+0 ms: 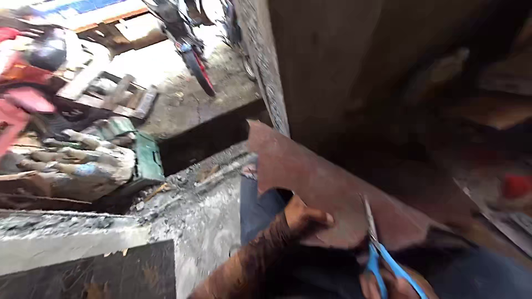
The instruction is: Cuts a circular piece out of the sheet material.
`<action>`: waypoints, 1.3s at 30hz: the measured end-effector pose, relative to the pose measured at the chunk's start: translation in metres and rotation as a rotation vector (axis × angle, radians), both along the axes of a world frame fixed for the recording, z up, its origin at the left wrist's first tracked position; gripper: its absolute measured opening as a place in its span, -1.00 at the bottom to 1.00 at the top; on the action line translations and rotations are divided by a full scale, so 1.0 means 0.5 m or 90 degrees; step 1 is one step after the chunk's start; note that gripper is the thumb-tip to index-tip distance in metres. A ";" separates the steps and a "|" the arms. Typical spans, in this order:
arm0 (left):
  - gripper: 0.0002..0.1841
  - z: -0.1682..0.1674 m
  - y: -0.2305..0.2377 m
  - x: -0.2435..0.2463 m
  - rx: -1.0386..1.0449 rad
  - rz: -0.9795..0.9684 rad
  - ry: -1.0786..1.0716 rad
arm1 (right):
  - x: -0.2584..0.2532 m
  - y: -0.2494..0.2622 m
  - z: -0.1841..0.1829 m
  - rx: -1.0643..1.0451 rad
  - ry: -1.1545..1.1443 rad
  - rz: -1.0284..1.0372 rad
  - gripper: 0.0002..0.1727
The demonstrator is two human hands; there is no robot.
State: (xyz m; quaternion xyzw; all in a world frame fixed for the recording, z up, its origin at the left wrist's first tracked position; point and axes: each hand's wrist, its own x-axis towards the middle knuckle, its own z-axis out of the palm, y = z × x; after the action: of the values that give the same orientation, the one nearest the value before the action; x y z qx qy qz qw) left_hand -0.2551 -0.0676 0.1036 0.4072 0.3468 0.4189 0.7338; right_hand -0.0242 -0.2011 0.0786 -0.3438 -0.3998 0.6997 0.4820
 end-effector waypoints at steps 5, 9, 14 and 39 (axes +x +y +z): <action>-0.67 -0.032 -0.016 -0.049 -0.042 -0.066 0.010 | -0.011 -0.060 0.012 0.044 -0.099 0.022 -0.32; -0.60 -0.041 -0.028 -0.060 -0.027 -0.074 0.015 | -0.023 -0.082 0.043 0.007 -0.021 0.011 -0.29; -0.60 -0.049 -0.045 -0.058 -0.043 -0.062 -0.011 | -0.068 -0.064 0.036 -0.021 -0.039 -0.145 -0.38; -0.74 -0.050 -0.075 -0.073 -0.187 -0.017 -0.074 | -0.091 -0.019 -0.049 0.073 -0.035 -0.205 -0.57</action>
State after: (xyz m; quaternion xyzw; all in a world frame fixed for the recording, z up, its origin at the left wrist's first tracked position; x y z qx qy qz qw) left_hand -0.2914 -0.1050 0.0787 0.2749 0.3560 0.3766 0.8099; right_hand -0.0696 -0.2103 0.0543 -0.3945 -0.3920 0.5794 0.5958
